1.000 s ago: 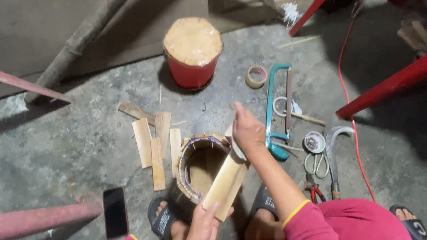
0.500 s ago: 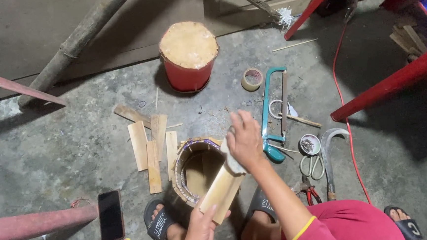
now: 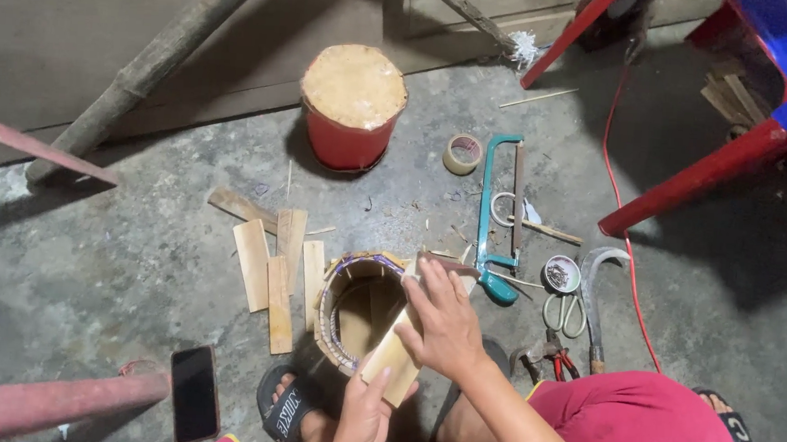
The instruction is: Sanding small wooden slats by hand using a sanding block in a workshop environment.
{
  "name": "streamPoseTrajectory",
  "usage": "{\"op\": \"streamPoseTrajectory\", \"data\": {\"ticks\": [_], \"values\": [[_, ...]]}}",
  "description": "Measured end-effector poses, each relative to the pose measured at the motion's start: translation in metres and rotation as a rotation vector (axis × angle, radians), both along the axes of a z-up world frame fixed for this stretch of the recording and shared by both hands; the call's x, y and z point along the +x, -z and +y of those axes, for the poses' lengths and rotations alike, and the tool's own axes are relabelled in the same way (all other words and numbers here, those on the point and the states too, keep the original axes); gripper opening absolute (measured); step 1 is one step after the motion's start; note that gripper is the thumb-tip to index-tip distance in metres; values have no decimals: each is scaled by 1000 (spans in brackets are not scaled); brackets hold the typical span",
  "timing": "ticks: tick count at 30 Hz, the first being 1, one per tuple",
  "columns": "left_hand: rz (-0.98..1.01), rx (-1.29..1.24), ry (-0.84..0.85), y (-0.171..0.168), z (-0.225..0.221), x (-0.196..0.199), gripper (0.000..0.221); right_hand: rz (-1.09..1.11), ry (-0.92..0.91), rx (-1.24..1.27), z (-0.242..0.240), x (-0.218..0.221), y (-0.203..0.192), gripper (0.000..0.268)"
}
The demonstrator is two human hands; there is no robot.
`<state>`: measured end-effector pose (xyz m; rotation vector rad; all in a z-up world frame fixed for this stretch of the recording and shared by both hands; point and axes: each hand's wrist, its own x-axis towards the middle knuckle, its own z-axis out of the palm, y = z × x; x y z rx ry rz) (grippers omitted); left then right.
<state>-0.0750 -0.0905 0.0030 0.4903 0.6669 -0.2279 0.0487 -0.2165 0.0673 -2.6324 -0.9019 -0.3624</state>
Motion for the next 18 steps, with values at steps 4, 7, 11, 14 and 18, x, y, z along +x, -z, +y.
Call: {"op": "streamPoseTrajectory", "data": {"ticks": [4, 7, 11, 14, 18], "values": [[-9, 2, -31, 2, 0, 0, 52, 67, 23, -1, -8, -7, 11, 69], [-13, 9, -19, -5, -1, 2, 53, 108, 73, 61, -8, 4, 4, 66], [-18, 6, -22, -6, -3, 2, 53, 51, 49, 90, -6, 26, 12, 34], [34, 3, -44, -3, -1, 1, 50, 277, -50, -97, -23, 27, 17, 55], [37, -12, -32, -8, 0, 2, 50, 252, -32, -80, -21, 27, 17, 58]]}}
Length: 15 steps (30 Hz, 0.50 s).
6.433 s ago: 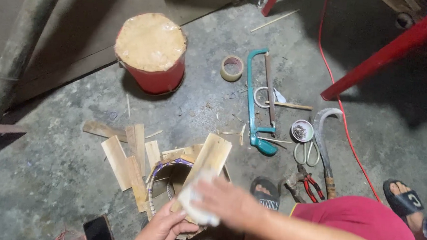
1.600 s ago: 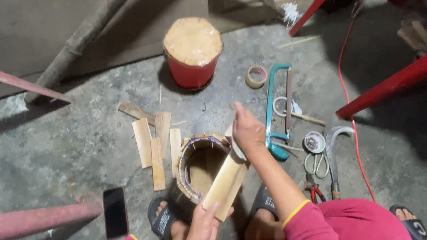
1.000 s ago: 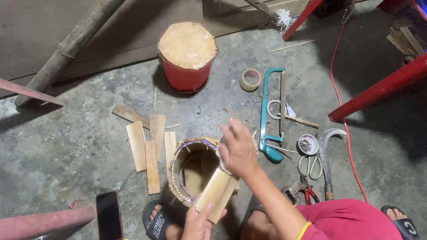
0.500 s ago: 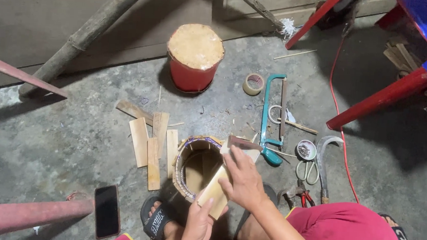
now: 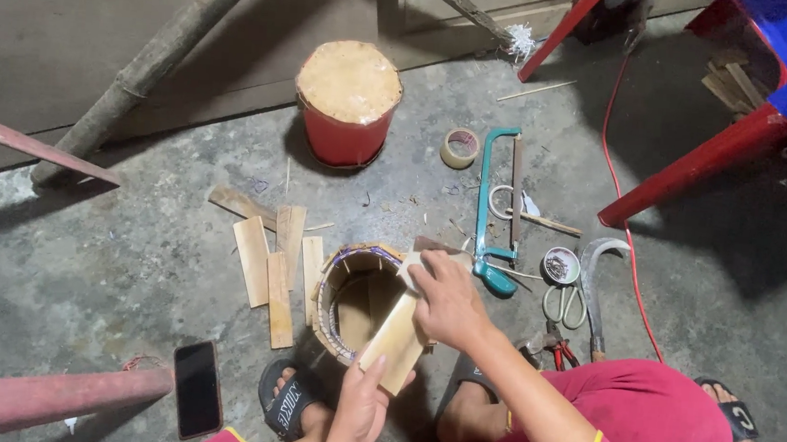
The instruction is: Sanding small wooden slats by hand using a sanding block in a workshop environment.
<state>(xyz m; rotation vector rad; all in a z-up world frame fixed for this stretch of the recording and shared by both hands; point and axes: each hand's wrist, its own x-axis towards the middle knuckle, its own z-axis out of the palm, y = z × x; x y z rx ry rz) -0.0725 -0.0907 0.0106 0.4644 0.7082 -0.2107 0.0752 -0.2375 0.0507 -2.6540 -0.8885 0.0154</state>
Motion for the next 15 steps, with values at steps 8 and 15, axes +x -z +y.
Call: {"op": "streamPoseTrajectory", "data": {"ticks": [8, 15], "values": [[-12, 26, 24, -7, 4, 1, 54, -117, 20, 28, 5, -1, -14, 22], [-91, 30, 2, 24, 3, -11, 49, 251, -203, -116, 18, -40, -30, 12]]}}
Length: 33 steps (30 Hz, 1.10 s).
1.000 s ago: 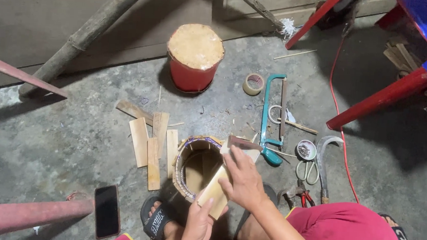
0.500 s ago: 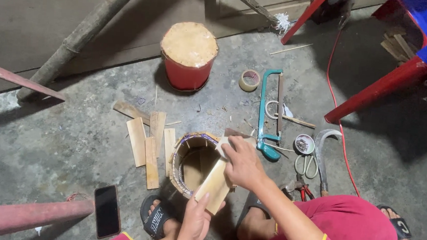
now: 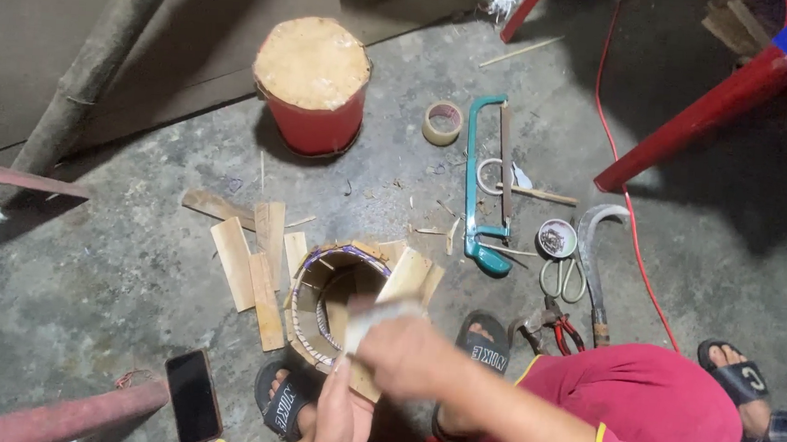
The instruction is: Sanding small wooden slats by hand using a sanding block in a workshop environment.
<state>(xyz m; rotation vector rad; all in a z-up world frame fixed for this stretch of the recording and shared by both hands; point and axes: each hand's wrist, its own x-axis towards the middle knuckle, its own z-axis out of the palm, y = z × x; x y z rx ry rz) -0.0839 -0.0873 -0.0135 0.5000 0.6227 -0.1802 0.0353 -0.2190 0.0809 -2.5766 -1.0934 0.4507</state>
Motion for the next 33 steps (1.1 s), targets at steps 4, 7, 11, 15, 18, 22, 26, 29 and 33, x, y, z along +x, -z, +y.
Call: {"op": "streamPoseTrajectory", "data": {"ticks": [4, 7, 11, 15, 18, 22, 26, 29, 33], "values": [[-89, -36, 20, -4, 3, -2, 53, -156, -87, 401, 5, -18, -4, 20], [-159, -8, 42, 9, 6, -10, 47, -202, -67, 291, 4, -17, -3, 34], [-68, -46, -27, 16, 2, -11, 51, -208, -63, 443, 4, -34, 4, 22], [-48, -52, -3, 8, 4, -7, 52, -117, -30, 501, -5, -1, 22, 17], [-159, 14, 68, -1, 3, -6, 53, -295, 279, 457, -13, 32, 35, 32], [15, 10, 26, -10, 2, 3, 53, -97, 81, 643, -5, -7, 21, 20], [85, -54, -64, 8, 3, -8, 50, -18, -75, 762, 7, -29, 5, 27], [-133, -10, -7, -4, 3, -4, 53, -231, 126, 612, -8, 20, 21, 31], [-96, 6, 54, -5, 3, -1, 56, -398, 211, 478, -19, 20, 46, 24]]}}
